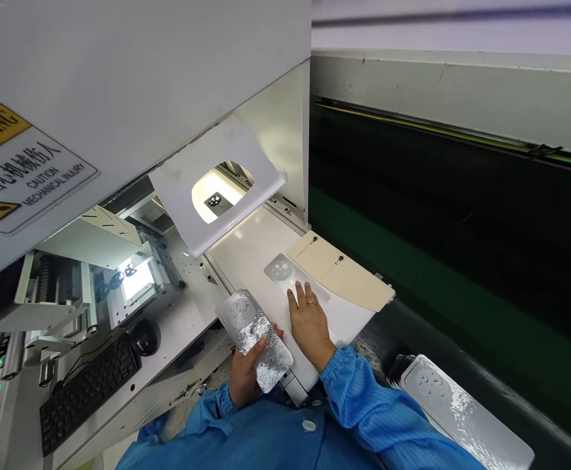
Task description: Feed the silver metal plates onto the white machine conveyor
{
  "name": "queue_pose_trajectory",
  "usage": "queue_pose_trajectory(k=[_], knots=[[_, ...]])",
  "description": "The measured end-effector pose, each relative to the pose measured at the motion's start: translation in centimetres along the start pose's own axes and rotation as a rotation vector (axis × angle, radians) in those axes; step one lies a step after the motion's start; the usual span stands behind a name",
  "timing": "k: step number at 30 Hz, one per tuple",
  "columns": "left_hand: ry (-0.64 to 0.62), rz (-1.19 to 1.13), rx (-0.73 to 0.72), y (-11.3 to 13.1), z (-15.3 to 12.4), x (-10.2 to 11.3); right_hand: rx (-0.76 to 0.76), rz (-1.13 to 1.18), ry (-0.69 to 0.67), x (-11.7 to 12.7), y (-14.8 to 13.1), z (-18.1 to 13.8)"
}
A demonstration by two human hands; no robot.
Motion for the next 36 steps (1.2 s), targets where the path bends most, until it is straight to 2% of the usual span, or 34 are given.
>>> queue_pose_trajectory(k=[13, 28, 32, 36], knots=[[-0.068, 0.052, 0.008, -0.3, 0.0, 0.4, -0.026, -0.047, 0.020, -0.2, -0.3, 0.5], [-0.038, 0.018, -0.022, 0.2, -0.1, 1.0, -0.059, -0.020, 0.054, -0.7, -0.1, 2.3], [-0.039, 0.008, -0.019, 0.4, -0.3, 0.9, -0.077, 0.005, 0.097, 0.2, 0.2, 1.7], [-0.028, 0.020, -0.031, 0.7, -0.1, 1.1, -0.066, 0.049, 0.139, 1.2, 0.7, -0.1]])
Point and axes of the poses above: each hand's wrist, its own z-axis towards the middle knuckle, its own x-axis out of the back of the hand, y = z × x, the point moved 9 cm from there along z, towards the middle knuckle, and after that the axes turned 6 degrees about y, right-handed, at the moved point
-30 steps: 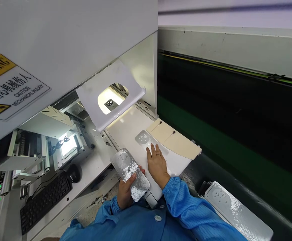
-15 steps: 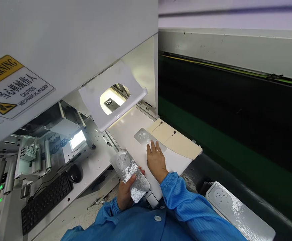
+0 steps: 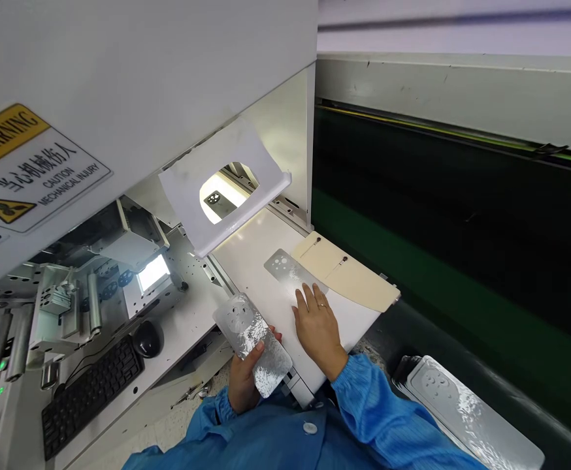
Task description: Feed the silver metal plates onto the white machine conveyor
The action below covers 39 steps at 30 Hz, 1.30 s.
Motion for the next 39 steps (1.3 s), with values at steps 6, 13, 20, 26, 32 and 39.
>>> queue_pose_trajectory(k=[6, 13, 20, 26, 32, 39], knots=[[-0.021, 0.002, 0.004, -0.1, 0.1, -0.1, 0.016, 0.059, 0.001, -0.1, 0.0, -2.3], [-0.013, -0.012, -0.004, 0.2, -0.1, -0.3, 0.007, 0.093, -0.008, -0.9, -0.7, -2.3], [-0.004, -0.038, -0.027, 0.6, -0.3, -0.4, -0.018, 0.087, -0.007, -1.1, -0.7, -1.8], [-0.005, -0.021, -0.037, 0.6, -0.3, -0.3, -0.033, 0.097, -0.012, -1.5, -0.6, -1.8], [-0.026, -0.026, -0.032, 0.6, -0.3, -0.4, -0.033, 0.106, -0.002, -1.5, -0.5, -1.9], [-0.012, -0.021, -0.027, 0.7, -0.4, -0.5, -0.018, 0.108, 0.002, -1.4, -0.7, -1.7]])
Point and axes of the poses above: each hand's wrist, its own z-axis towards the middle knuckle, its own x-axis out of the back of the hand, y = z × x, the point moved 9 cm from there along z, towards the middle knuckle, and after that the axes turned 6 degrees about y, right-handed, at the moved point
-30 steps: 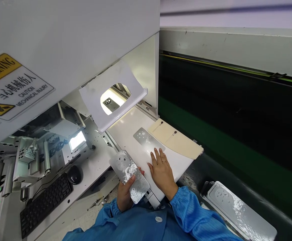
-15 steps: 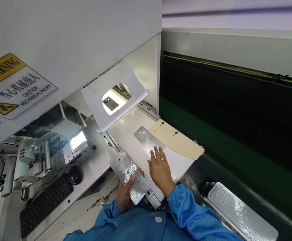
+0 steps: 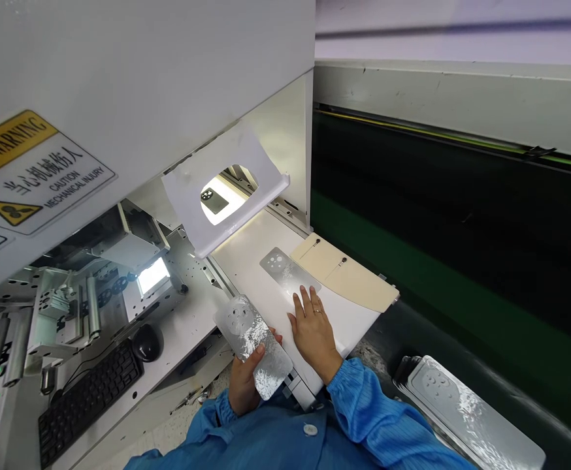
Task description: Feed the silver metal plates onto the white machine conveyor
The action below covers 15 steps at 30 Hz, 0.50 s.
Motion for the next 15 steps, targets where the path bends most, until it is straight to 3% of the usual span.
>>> queue_pose_trajectory(k=[15], knots=[[0.004, 0.002, 0.007, -0.46, 0.02, 0.48, -0.038, -0.010, -0.019, -0.65, -0.06, 0.01]])
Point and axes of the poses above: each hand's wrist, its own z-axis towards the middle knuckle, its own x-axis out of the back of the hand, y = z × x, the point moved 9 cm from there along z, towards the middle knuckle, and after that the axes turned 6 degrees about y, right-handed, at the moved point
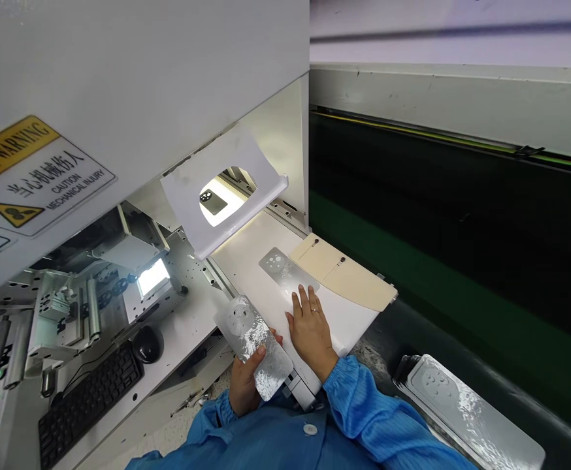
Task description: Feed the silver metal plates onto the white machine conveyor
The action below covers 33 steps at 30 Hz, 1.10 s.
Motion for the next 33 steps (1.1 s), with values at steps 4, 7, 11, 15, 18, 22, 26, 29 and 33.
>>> queue_pose_trajectory(k=[4, 7, 11, 15, 18, 22, 26, 29, 33], knots=[[0.002, 0.000, 0.025, -0.1, -0.1, -0.1, 0.014, -0.005, -0.001, 0.4, -0.2, 0.2], [0.036, -0.017, 0.017, 0.3, -0.3, -0.3, 0.070, 0.010, -0.011, 0.6, -0.8, 0.9], [0.032, -0.014, -0.020, 1.0, -0.3, -0.9, 0.185, 0.057, -0.061, 0.0, -2.2, 2.1], [0.022, 0.007, -0.017, 0.8, -0.1, -0.5, 0.186, 0.066, -0.093, -1.0, -2.5, 2.9], [0.022, 0.001, -0.036, 0.8, 0.1, 0.0, 0.176, 0.069, -0.106, -1.5, -2.5, 3.0], [0.039, 0.015, -0.033, 0.6, 0.1, 0.3, 0.173, 0.075, -0.114, -1.7, -2.3, 2.8], [0.061, 0.034, -0.020, 0.6, 0.1, 0.4, 0.170, 0.081, -0.117, -1.8, -2.1, 2.6], [0.061, 0.024, -0.016, 0.6, 0.1, 0.3, 0.166, 0.087, -0.118, -1.8, -2.1, 2.5], [0.047, 0.022, -0.023, 0.6, 0.1, 0.1, 0.161, 0.106, -0.123, -1.8, -1.9, 2.7]])
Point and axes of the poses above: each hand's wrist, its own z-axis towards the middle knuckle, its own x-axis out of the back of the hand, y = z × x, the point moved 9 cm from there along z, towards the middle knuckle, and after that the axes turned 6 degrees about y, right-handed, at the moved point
